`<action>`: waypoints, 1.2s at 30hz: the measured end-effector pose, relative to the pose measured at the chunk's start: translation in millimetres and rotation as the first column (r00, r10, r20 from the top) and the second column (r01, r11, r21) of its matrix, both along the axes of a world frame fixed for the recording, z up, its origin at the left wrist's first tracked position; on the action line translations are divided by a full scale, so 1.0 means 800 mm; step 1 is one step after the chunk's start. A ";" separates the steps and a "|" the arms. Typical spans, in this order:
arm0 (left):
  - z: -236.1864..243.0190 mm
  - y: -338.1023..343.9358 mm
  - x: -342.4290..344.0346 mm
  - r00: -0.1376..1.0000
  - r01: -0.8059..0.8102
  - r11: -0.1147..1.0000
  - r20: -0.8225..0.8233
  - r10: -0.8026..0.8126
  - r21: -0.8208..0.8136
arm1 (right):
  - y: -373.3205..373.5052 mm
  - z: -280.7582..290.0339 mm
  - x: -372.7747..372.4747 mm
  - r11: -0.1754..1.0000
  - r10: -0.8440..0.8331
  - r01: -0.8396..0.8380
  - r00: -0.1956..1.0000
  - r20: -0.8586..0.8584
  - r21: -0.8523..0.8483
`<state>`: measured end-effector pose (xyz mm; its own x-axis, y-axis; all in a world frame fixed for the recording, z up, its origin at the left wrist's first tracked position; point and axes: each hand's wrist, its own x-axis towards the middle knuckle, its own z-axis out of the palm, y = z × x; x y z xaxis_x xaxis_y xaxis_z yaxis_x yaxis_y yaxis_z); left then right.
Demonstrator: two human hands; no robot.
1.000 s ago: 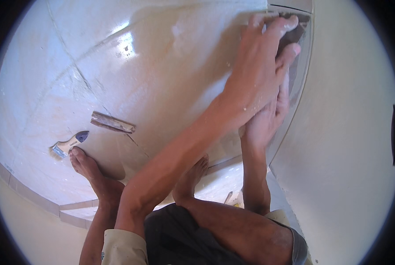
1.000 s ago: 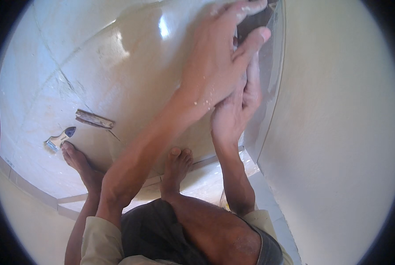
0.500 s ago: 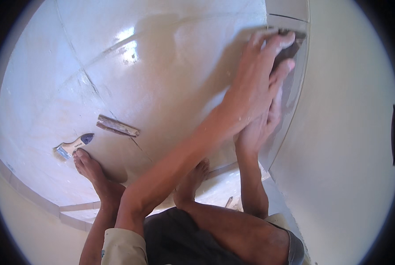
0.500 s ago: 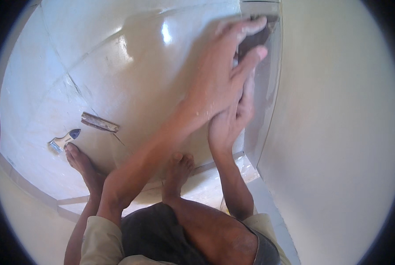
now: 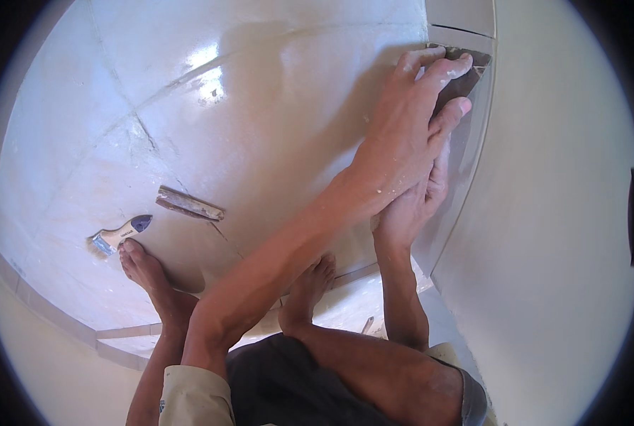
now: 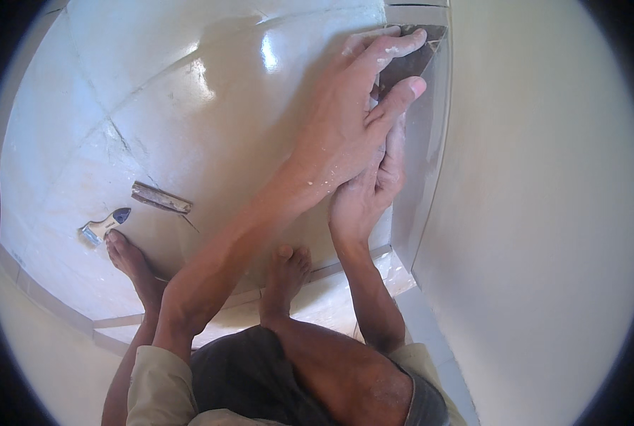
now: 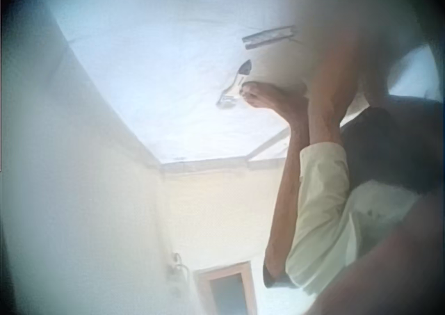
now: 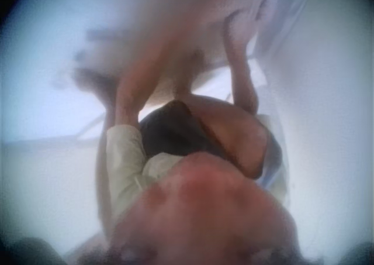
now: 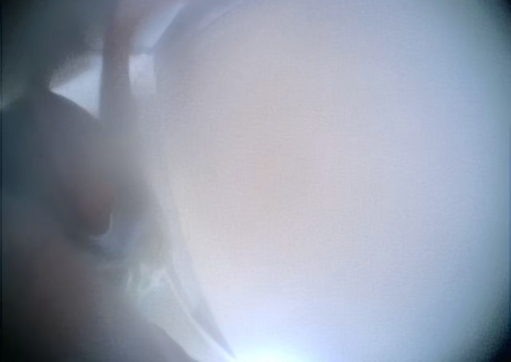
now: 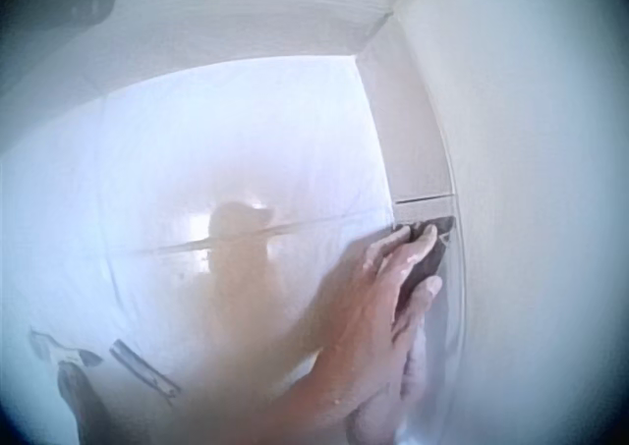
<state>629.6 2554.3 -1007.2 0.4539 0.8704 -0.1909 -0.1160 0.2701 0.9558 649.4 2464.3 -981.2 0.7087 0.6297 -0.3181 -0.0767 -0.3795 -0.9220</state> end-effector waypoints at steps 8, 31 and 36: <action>0.001 0.007 0.004 1.000 -0.020 0.999 -0.023 0.020 0.031 | 0.008 0.002 0.005 0.998 0.046 -0.048 0.998 0.040 0.032; -0.006 0.003 0.016 0.981 -0.189 0.982 0.038 0.189 0.018 | 0.006 -0.003 0.008 0.999 0.033 -0.032 0.999 0.037 -0.039; 0.008 0.015 -0.001 0.998 -0.069 0.995 0.009 0.068 0.077 | 0.005 -0.001 0.008 0.990 0.026 -0.024 0.999 0.017 -0.139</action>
<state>628.5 2566.1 -1000.8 0.3935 0.9115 -0.1196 -0.1376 0.1871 0.9727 655.6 2468.6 -981.6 0.7001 0.5979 -0.3903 -0.0483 -0.5057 -0.8614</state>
